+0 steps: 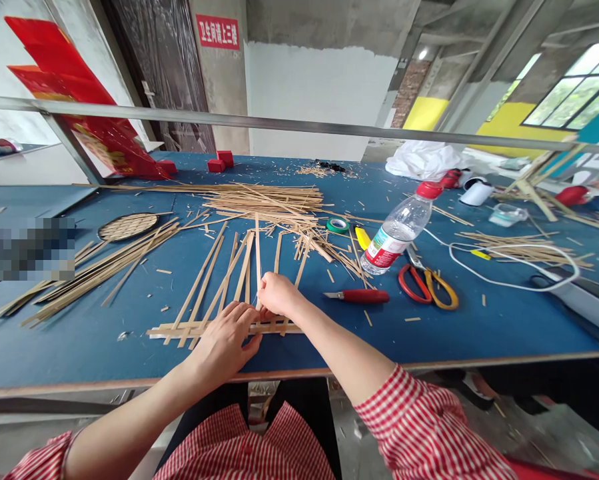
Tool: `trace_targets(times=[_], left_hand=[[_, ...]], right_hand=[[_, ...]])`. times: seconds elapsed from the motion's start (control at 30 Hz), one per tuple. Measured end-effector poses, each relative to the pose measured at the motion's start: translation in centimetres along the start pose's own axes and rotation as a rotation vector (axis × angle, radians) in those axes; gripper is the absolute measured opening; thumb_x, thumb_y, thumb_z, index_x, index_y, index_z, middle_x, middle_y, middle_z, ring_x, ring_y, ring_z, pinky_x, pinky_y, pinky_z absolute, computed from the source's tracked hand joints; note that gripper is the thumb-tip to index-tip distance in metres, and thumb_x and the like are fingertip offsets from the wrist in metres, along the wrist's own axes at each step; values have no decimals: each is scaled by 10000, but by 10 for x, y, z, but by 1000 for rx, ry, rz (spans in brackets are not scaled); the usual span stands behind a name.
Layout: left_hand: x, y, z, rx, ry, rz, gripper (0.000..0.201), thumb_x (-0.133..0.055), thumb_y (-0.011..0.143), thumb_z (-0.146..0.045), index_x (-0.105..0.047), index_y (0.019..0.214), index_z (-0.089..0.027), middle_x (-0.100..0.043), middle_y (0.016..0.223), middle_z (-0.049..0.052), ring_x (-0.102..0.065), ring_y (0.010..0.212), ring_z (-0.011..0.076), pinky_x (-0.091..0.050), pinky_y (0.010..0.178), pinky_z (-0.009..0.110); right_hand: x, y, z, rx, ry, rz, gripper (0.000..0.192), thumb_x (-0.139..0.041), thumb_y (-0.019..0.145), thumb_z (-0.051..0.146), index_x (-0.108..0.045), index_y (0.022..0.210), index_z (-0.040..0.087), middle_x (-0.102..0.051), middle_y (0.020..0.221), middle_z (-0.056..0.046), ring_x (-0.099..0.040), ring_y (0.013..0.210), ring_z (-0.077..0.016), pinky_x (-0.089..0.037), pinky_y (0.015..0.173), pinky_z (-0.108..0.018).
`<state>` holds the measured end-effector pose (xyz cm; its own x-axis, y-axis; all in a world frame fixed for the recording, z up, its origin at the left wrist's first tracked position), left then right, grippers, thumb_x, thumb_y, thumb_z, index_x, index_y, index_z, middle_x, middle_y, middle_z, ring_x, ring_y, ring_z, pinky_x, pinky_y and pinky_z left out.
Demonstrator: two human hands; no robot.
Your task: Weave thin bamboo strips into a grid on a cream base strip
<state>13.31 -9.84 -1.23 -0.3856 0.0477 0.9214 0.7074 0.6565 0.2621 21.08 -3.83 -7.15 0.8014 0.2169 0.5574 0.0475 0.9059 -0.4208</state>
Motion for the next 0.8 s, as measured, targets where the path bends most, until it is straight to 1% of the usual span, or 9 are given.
trace_targets(times=[0.2, 0.27, 0.37, 0.43, 0.5, 0.57, 0.6, 0.7, 0.8], left_hand=[[0, 1, 1, 12, -9, 21, 89, -486, 750, -148, -484, 836, -174, -552, 847, 51, -499, 846, 207, -459, 742, 352], [0, 1, 1, 17, -9, 35, 84, -487, 753, -148, -488, 834, -172, -554, 850, 50, -501, 854, 205, -459, 744, 343], [-1, 0, 1, 22, -2, 44, 94, -487, 753, -143, -496, 844, -165, -556, 858, 51, -500, 872, 203, -457, 756, 333], [-1, 0, 1, 25, 3, 38, 106, -484, 755, -140, -499, 857, -164, -556, 859, 50, -499, 877, 203, -455, 765, 334], [-1, 0, 1, 27, 2, 31, 110, -481, 758, -137, -499, 862, -167, -555, 854, 48, -498, 874, 202, -455, 768, 337], [-2, 0, 0, 23, -5, 32, 109, -482, 762, -138, -497, 864, -173, -553, 852, 45, -500, 869, 201, -458, 768, 344], [-2, 0, 0, 19, -10, 34, 113, -486, 763, -141, -495, 870, -175, -552, 856, 45, -501, 870, 201, -460, 767, 348], [1, -1, -1, 7, -39, 31, 175, -519, 760, -161, -488, 932, -173, -543, 946, 59, -501, 917, 207, -465, 782, 362], [5, -2, -2, -17, -66, 15, 245, -548, 761, -181, -484, 997, -181, -517, 1076, 75, -485, 1001, 220, -462, 814, 376]], right_hand=[[4, -2, 5, -5, -90, -28, 52, -478, 754, 163, -480, 800, 187, -635, 576, -2, -611, 489, -124, -440, 433, -170], [5, -4, 7, -13, -104, -18, 46, -475, 753, 163, -501, 789, 176, -635, 579, -13, -612, 491, -125, -432, 429, -167], [15, -10, 13, -12, -145, -18, 87, -457, 763, 177, -535, 798, 158, -649, 635, -39, -610, 491, -126, -419, 424, -174], [31, -17, 21, 35, -205, -91, 152, -453, 770, 180, -540, 893, 163, -660, 681, -31, -606, 501, -116, -408, 446, -177], [51, -25, 30, 108, -314, -209, 220, -456, 772, 173, -525, 980, 185, -664, 708, -12, -608, 556, -112, -396, 495, -181], [64, -32, 32, 140, -460, -297, 238, -467, 767, 167, -533, 992, 206, -665, 738, -7, -608, 647, -125, -377, 537, -193], [66, -34, 31, 144, -532, -319, 232, -469, 767, 168, -544, 983, 213, -665, 761, -13, -604, 694, -138, -370, 553, -201], [57, -37, 26, 191, -685, -308, 214, -450, 779, 161, -573, 947, 209, -659, 809, -45, -583, 808, -175, -367, 612, -228], [41, -38, 25, 284, -696, -270, 221, -438, 781, 132, -582, 936, 197, -657, 831, -55, -556, 892, -192, -378, 701, -251]])
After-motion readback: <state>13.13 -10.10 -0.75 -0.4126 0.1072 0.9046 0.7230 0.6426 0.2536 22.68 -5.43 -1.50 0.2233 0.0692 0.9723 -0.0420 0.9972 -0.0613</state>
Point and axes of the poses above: each hand's wrist, its own y-axis towards the middle knuckle, its own x-axis out of the back of the hand, z = x × y, the point moved 10 cm from there along y, towards the middle knuckle
